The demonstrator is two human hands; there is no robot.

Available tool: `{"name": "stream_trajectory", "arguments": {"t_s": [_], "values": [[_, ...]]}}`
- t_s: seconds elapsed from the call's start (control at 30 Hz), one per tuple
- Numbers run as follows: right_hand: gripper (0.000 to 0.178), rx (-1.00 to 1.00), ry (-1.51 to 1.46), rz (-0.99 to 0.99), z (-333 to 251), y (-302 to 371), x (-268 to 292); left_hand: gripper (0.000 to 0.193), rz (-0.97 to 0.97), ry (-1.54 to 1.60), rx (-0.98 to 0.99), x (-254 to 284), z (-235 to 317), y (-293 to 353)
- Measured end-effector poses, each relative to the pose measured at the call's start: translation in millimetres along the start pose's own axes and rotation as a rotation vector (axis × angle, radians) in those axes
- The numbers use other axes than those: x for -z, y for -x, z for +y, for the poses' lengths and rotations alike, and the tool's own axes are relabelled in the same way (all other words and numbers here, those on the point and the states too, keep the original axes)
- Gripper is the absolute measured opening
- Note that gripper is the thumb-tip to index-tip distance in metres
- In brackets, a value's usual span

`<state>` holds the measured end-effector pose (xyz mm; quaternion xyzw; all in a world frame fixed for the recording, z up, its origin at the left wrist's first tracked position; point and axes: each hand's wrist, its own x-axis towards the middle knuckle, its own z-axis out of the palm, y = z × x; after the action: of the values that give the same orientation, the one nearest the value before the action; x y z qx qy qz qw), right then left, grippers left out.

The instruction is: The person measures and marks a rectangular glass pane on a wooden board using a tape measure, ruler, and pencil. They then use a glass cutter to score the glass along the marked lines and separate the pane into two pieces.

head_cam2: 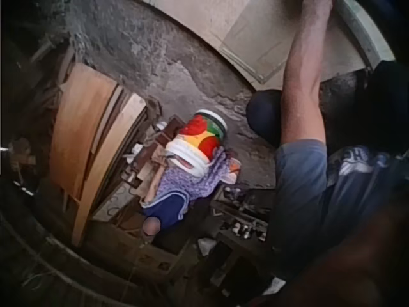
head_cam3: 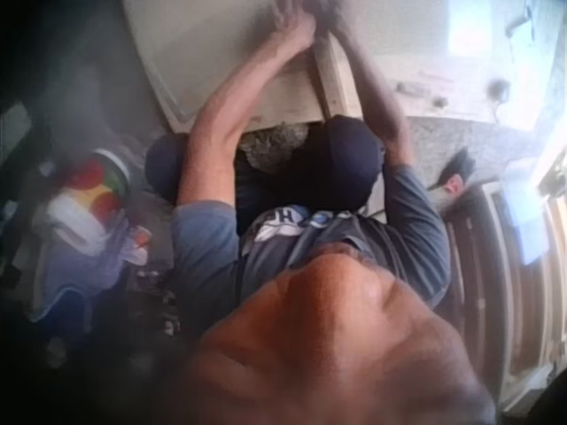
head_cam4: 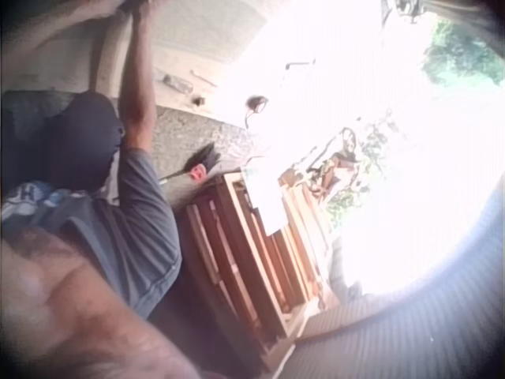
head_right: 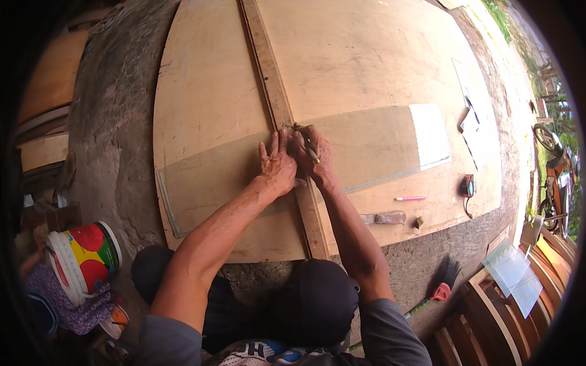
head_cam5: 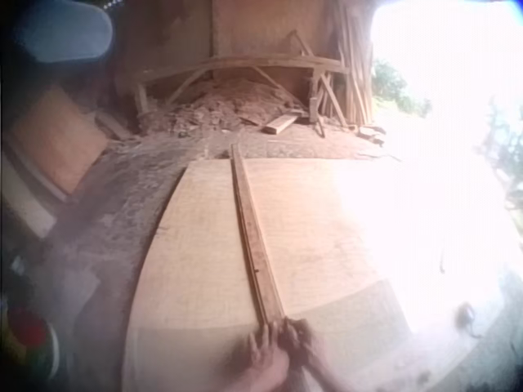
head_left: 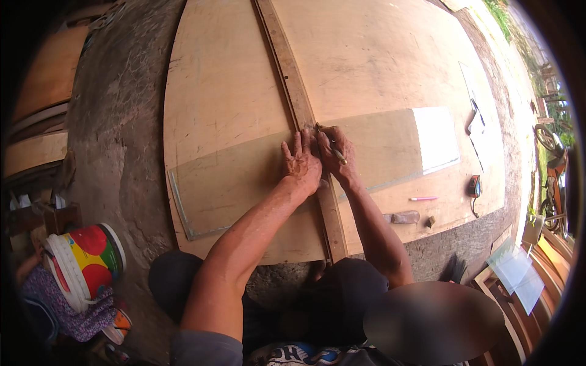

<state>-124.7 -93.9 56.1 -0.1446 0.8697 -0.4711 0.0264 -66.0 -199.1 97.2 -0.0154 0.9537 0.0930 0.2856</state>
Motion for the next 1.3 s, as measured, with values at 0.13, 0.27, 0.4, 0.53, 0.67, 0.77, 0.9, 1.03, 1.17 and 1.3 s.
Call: {"name": "stream_trajectory", "arguments": {"t_s": [0.13, 0.27, 0.4, 0.53, 0.67, 0.77, 0.9, 1.03, 1.17, 1.3], "values": [[0.016, 0.036, 0.004, 0.003, -2.1, -3.2, -2.7, 0.105, -0.01, -0.058, 0.005, 0.8, 0.7, -2.7], [0.016, 0.009, 0.024, -0.049, -6.0, -9.3, 2.3, 0.113, -0.035, -0.06, 0.006, 3.0, 1.5, -1.7], [0.016, -0.053, 0.068, -0.113, -8.6, -14.1, 5.2, 0.119, 0.014, 0.039, 0.022, 1.9, 1.0, -0.4], [0.018, -0.003, 0.054, -0.088, -5.1, -8.3, 1.4, 0.121, 0.019, 0.041, 0.002, -3.2, -0.4, -2.3], [0.021, 0.015, 0.088, -0.067, 2.6, -4.7, -2.6, 0.121, 0.025, 0.044, 0.008, -8.9, -0.8, -5.9], [0.024, 0.042, 0.023, -0.042, 2.5, -6.0, -5.0, 0.122, -0.003, -0.002, 0.003, -9.4, -1.8, -7.6], [0.025, -0.031, 0.081, -0.137, -7.3, -17.5, 1.0, 0.128, 0.033, 0.063, -0.01, -6.2, -2.6, -2.4], [0.022, -0.105, 0.141, -0.169, -19.9, -25.5, 5.9, 0.132, 0.031, 0.054, -0.001, 1.5, -2.4, -0.6], [0.019, -0.079, 0.124, -0.171, -19.1, -22.3, 9.1, 0.131, 0.004, 0.01, 0.024, 2.6, 1.6, -2.5], [0.019, -0.042, 0.101, -0.168, -8.8, -15.7, 7.0, 0.131, 0.001, -0.015, 0.016, -5.7, 0.8, -6.0]]}}
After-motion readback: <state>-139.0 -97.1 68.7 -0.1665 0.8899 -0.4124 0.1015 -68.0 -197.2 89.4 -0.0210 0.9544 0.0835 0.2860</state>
